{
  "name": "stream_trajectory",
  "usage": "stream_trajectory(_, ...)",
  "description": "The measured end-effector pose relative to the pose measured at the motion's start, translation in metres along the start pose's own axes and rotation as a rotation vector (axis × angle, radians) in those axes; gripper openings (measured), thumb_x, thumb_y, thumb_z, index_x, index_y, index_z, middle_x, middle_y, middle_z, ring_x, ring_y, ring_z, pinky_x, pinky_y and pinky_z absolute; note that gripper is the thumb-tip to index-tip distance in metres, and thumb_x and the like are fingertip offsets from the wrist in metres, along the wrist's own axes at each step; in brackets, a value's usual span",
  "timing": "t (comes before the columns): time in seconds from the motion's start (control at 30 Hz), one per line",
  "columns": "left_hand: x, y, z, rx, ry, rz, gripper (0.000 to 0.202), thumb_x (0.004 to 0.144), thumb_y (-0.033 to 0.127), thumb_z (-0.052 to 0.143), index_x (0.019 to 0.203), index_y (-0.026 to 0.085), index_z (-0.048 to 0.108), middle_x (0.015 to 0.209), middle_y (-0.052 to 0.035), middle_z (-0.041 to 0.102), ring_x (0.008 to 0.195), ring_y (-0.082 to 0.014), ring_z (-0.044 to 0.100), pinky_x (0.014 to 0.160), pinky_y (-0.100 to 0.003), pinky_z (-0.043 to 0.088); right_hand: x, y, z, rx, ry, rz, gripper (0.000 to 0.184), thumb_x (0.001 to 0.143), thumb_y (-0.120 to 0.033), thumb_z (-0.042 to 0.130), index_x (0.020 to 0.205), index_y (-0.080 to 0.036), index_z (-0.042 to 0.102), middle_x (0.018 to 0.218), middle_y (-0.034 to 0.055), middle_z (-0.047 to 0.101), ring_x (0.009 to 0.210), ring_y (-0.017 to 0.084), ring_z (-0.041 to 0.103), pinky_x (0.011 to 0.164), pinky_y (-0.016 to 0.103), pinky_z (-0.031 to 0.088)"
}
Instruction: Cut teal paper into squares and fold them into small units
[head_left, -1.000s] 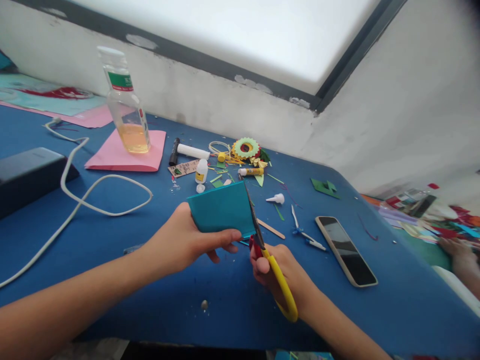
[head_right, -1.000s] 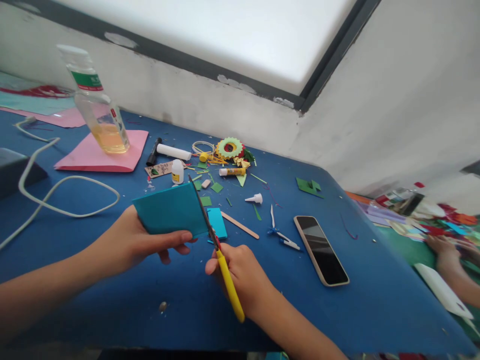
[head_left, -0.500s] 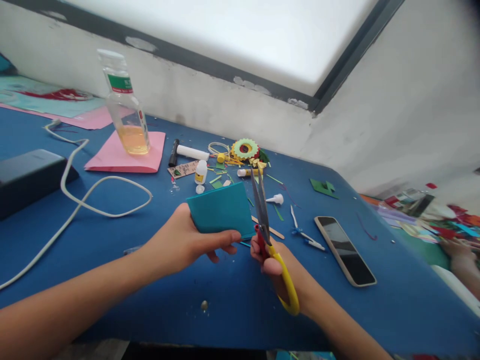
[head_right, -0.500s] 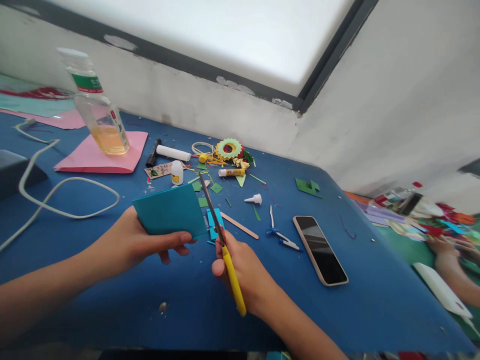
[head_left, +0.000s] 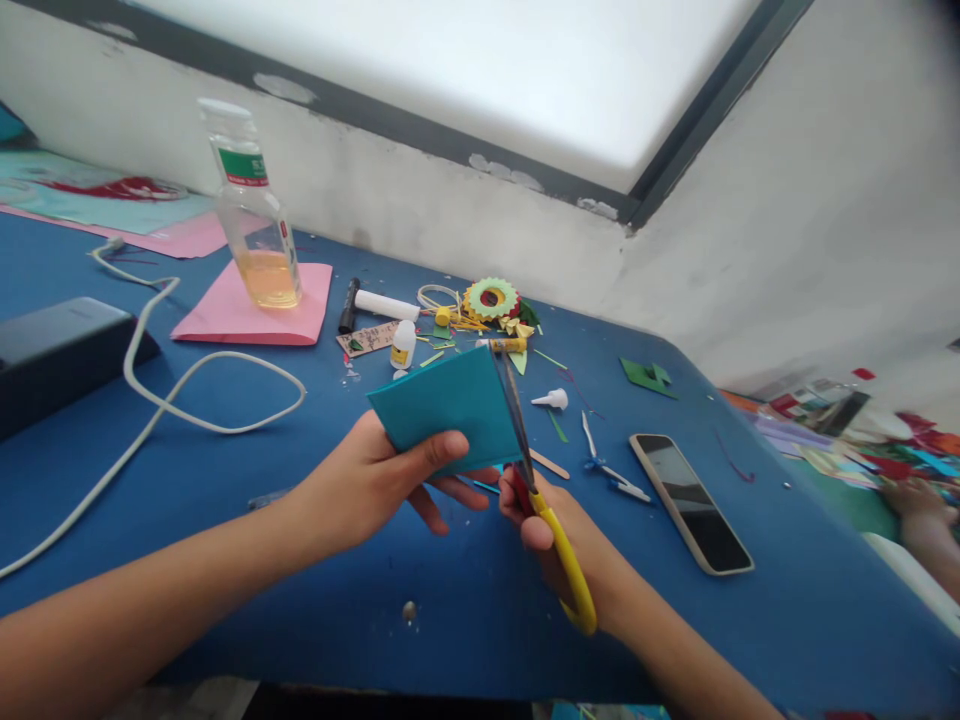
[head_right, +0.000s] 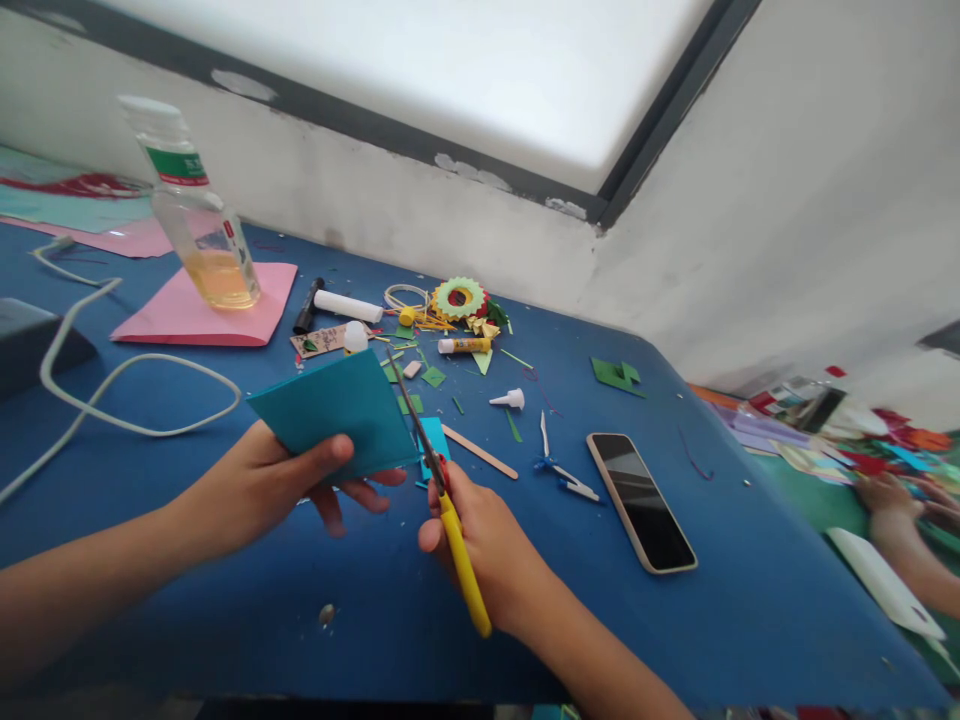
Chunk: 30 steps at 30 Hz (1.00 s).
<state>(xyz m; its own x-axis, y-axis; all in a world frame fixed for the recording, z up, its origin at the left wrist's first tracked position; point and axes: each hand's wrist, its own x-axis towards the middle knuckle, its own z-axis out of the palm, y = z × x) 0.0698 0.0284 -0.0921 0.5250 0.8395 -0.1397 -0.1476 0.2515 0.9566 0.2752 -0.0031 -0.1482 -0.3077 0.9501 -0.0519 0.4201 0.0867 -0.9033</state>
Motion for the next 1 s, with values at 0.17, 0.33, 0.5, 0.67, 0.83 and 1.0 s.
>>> stream_trajectory(0.17, 0.000, -0.008, -0.001, 0.190, -0.036, 0.052, 0.059, 0.081, 0.066, 0.037, 0.074, 0.013, 0.062, 0.071, -0.0069, 0.067, 0.063, -0.0160, 0.063, 0.057, -0.024, 0.052, 0.004, -0.013, 0.005, 0.260, 0.018, -0.017, 0.054, 0.071, -0.070, 0.049, 0.086, -0.019, 0.052, 0.066, -0.0006, 0.052, 0.051, 0.011, 0.045, 0.046, 0.023, 0.036)
stream_trajectory(0.33, -0.001, -0.018, -0.001, 0.442, -0.011, 0.037, 0.063, 0.081, 0.069, 0.026, 0.067, 0.016, 0.057, 0.069, -0.0035, 0.061, 0.064, -0.0148, 0.057, 0.063, -0.025, 0.048, 0.007, -0.024, 0.010, 0.289, 0.055, -0.005, 0.034, 0.081, -0.053, 0.051, 0.081, -0.018, 0.055, 0.070, 0.0017, 0.059, 0.057, 0.012, 0.052, 0.049, 0.023, 0.039)
stream_trajectory(0.5, -0.006, -0.013, 0.001, 0.566, -0.011, 0.053, 0.055, 0.083, 0.066, 0.026, 0.067, 0.019, 0.051, 0.063, 0.0006, 0.052, 0.064, -0.0152, 0.051, 0.061, -0.023, 0.044, 0.008, -0.020, 0.013, 0.331, 0.124, 0.027, 0.035, 0.081, -0.050, 0.051, 0.071, -0.017, 0.054, 0.059, -0.0010, 0.051, 0.050, 0.010, 0.044, 0.045, 0.023, 0.033)
stream_trajectory(0.67, -0.005, -0.009, 0.003, 0.554, -0.011, 0.111, 0.049, 0.085, 0.057, 0.031, 0.063, 0.019, 0.051, 0.065, -0.0001, 0.052, 0.063, -0.0142, 0.049, 0.061, -0.023, 0.043, 0.009, -0.020, 0.010, 0.380, 0.237, -0.057, 0.026, 0.080, -0.043, 0.055, 0.073, -0.019, 0.048, 0.059, -0.0042, 0.046, 0.048, 0.008, 0.039, 0.046, 0.022, 0.032)
stream_trajectory(0.83, 0.003, -0.012, 0.002, 0.408, 0.002, 0.112, 0.027, 0.080, 0.041, 0.053, 0.070, 0.016, 0.058, 0.062, 0.0018, 0.054, 0.059, -0.0116, 0.049, 0.058, -0.022, 0.044, 0.006, -0.023, 0.008, 0.327, 0.233, -0.047, 0.028, 0.079, -0.046, 0.055, 0.075, -0.019, 0.050, 0.063, -0.0031, 0.049, 0.052, 0.009, 0.043, 0.048, 0.022, 0.034)
stream_trajectory(1.0, 0.007, -0.010, 0.002, 0.241, 0.075, 0.027, 0.028, 0.067, 0.035, 0.070, 0.081, 0.014, 0.058, 0.058, 0.0028, 0.057, 0.053, -0.0116, 0.055, 0.050, -0.021, 0.048, 0.002, -0.031, 0.007, 0.151, 0.215, -0.053, 0.029, 0.081, -0.042, 0.053, 0.066, -0.018, 0.049, 0.060, -0.0017, 0.049, 0.053, 0.010, 0.045, 0.052, 0.024, 0.036)
